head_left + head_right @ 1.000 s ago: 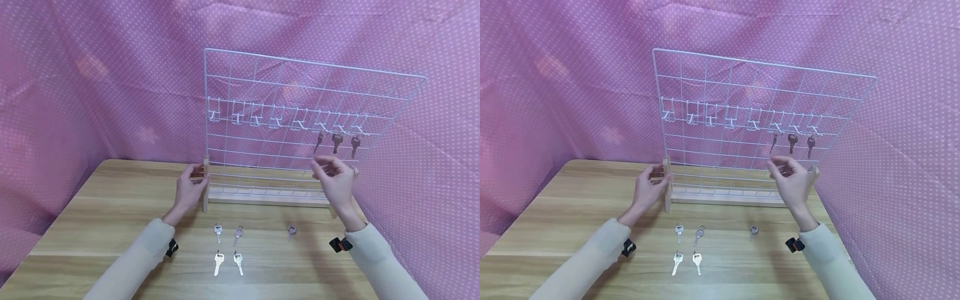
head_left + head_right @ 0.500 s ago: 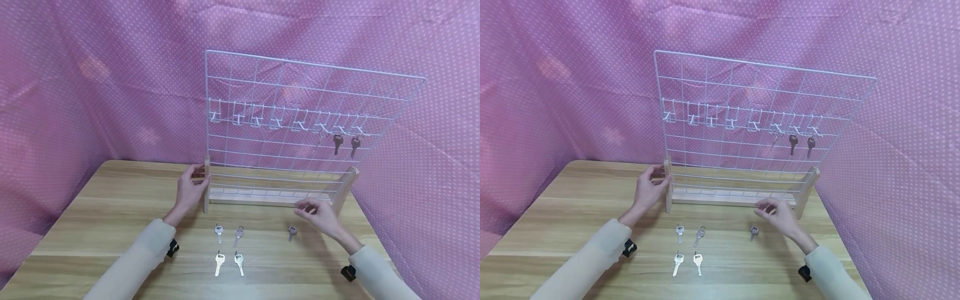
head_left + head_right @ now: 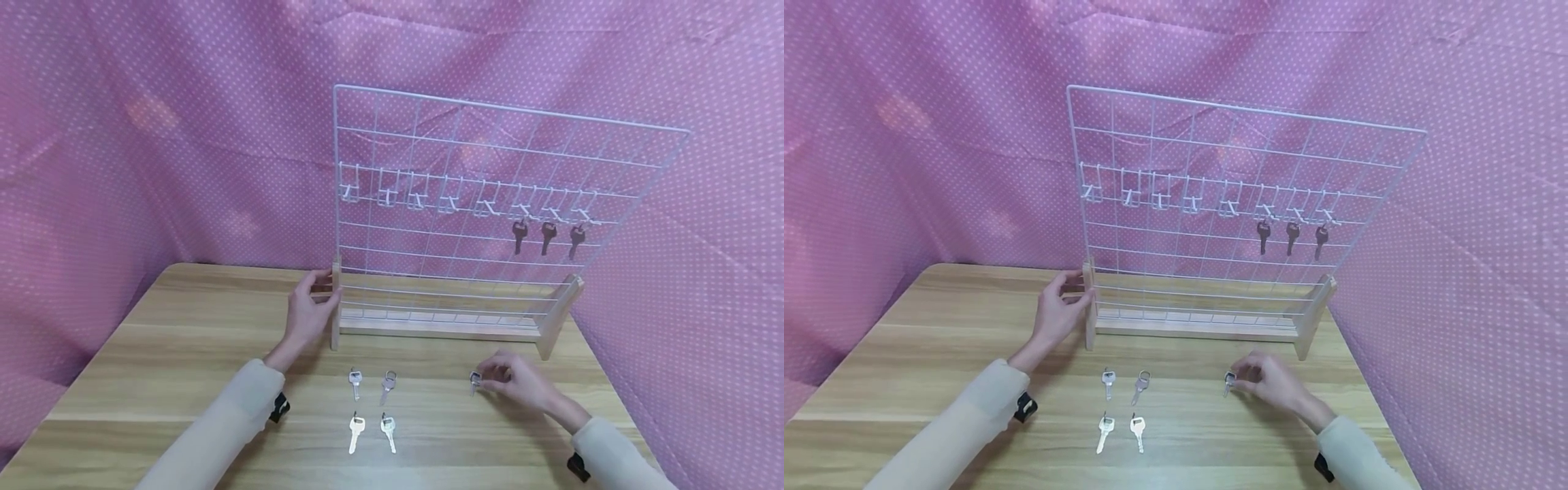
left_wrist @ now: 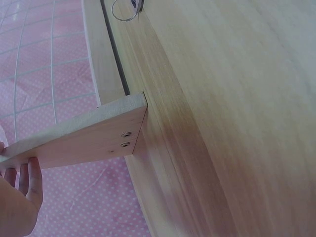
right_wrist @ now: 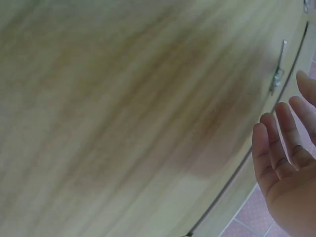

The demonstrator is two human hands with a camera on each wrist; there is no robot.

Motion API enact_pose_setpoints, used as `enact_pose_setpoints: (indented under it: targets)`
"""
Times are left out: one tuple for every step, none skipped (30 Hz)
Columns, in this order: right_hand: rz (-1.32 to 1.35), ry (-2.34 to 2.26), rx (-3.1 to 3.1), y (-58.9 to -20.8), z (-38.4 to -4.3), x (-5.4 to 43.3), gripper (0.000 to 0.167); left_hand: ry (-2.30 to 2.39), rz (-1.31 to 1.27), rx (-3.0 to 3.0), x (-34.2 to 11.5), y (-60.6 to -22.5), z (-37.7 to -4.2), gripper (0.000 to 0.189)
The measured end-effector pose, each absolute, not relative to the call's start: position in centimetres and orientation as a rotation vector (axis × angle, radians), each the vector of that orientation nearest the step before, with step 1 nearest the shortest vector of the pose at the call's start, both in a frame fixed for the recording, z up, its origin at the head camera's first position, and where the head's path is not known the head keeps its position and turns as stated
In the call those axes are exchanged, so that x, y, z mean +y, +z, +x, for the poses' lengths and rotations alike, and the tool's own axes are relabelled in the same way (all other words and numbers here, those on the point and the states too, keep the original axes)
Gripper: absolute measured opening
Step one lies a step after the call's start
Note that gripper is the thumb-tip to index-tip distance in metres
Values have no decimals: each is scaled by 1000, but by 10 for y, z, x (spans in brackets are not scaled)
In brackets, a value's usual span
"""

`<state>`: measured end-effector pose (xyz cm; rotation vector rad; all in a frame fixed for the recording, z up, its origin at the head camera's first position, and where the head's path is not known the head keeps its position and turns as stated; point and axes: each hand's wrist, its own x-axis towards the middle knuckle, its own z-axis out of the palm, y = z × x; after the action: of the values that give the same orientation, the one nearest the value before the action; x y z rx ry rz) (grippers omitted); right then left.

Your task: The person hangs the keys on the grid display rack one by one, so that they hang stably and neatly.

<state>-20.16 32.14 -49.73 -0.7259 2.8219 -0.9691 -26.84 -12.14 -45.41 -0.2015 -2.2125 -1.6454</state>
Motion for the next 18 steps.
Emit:
enact_pose_setpoints:
  targets:
    - [-729, -939, 2827, -499, -201, 321, 29, -1641, -200, -2213, -122, -454, -268, 41]
    - [-737, -913, 2836, -500, -201, 320, 29, -1638, -200, -2213, -122, -454, -268, 41]
    - [-746, -889, 2843, -501, -201, 319, 29, -1635, -200, -2213, -122, -455, -269, 41]
    - [-753, -863, 2856, -502, -201, 319, 29, -1634, -202, -2213, -122, -454, -268, 41]
    - [-763, -845, 2865, -503, -201, 318, 29, -1636, -201, -2212, -122, -454, -268, 41]
    - [-767, -826, 2878, -503, -201, 318, 29, -1635, -203, -2214, -122, -454, -268, 41]
    - [-760, -807, 2887, -504, -201, 317, 28, -1636, -204, -2215, -122, -454, -268, 41]
    - [-764, -797, 2892, -504, -201, 317, 28, -1640, -204, -2214, -121, -454, -268, 41]
    - [-768, -788, 2896, -503, -201, 316, 28, -1641, -204, -2215, -121, -454, -268, 40]
    - [-775, -779, 2902, -503, -201, 316, 28, -1644, -205, -2214, -121, -454, -268, 40]
    - [-793, -774, 2906, -503, -201, 315, 27, -1643, -205, -2215, -121, -454, -268, 40]
    - [-799, -767, 2910, -503, -201, 315, 27, -1641, -207, -2215, -122, -454, -268, 40]
    - [-809, -762, 2912, -502, -201, 314, 26, -1642, -209, -2214, -122, -454, -268, 40]
    - [-817, -758, 2917, -502, -201, 314, 25, -1642, -210, -2213, -122, -454, -269, 40]
    - [-825, -753, 2919, -502, -201, 313, 24, -1642, -210, -2211, -122, -454, -269, 40]
    - [-826, -747, 2922, -502, -201, 312, 23, -1643, -210, -2209, -122, -454, -269, 41]
    - [-823, -741, 2924, -502, -200, 312, 22, -1643, -209, -2207, -121, -454, -269, 41]
    - [-809, -734, 2925, -501, -200, 311, 21, -1646, -209, -2204, -121, -454, -269, 41]
